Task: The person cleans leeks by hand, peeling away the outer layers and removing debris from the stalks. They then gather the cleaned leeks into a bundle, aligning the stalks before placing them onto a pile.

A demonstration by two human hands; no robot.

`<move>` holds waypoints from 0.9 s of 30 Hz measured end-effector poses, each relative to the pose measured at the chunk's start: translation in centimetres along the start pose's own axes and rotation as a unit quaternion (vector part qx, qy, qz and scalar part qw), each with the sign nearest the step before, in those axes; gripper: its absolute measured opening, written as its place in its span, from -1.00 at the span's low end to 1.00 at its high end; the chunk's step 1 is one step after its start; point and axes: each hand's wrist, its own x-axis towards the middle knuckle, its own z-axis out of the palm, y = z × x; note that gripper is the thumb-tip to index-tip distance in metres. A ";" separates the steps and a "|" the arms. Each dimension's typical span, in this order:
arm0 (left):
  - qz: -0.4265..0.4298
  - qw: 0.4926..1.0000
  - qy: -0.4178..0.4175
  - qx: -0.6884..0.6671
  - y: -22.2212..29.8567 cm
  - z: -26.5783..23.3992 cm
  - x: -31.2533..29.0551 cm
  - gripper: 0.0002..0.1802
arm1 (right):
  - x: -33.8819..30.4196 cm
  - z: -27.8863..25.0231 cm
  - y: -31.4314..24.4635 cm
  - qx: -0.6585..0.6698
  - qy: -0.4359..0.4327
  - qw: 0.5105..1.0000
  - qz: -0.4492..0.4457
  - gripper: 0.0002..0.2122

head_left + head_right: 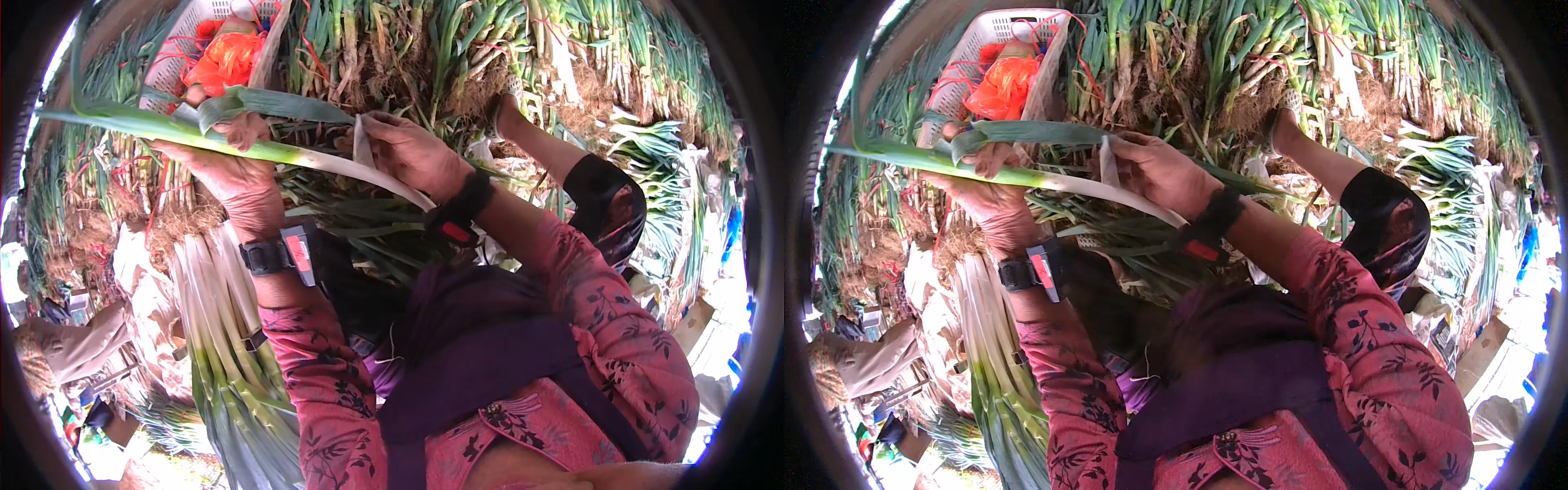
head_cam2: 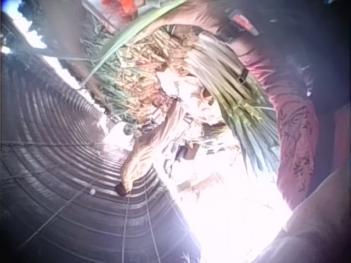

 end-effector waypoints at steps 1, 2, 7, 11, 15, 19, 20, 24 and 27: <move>0.001 1.000 0.002 -0.003 0.3 0.2 -0.2 -0.34 | -1.2 0.1 -0.3 0.032 0.003 0.999 0.029 -0.85; 0.009 1.000 -0.004 0.017 0.8 -0.1 -0.3 -0.40 | -2.2 0.4 -0.3 0.065 0.006 0.996 0.058 -0.86; 0.041 0.999 0.022 0.019 0.5 0.1 -0.3 -0.39 | -5.4 -0.5 -0.7 0.082 -0.004 0.995 -0.055 -0.79; 0.060 0.998 0.016 0.028 1.0 -0.3 -0.5 -0.35 | -8.4 -3.1 -1.7 -0.020 0.005 1.000 -0.006 -0.79; 0.083 0.993 0.054 0.059 4.0 -1.9 -0.4 -0.26 | -11.4 -5.7 -2.5 -0.481 0.090 0.871 -0.052 -0.93; 0.138 0.970 0.128 0.155 4.4 -2.3 -0.5 -0.15 | -15.5 -13.3 -2.9 -0.808 0.000 0.587 -0.050 -0.89; 0.176 0.942 0.164 0.233 4.3 -1.9 -0.4 -0.14 | -16.2 -16.2 -2.6 -0.858 -0.034 0.512 -0.023 -0.85; 0.195 0.941 0.116 0.250 5.4 -2.9 -0.7 -0.25 | -16.8 -20.8 -5.5 -0.915 -0.033 0.374 0.151 -0.75; 0.136 0.966 0.129 0.176 2.9 -2.5 -0.5 -0.35 | -11.0 -14.2 -7.6 -0.892 0.106 0.402 -0.178 -0.69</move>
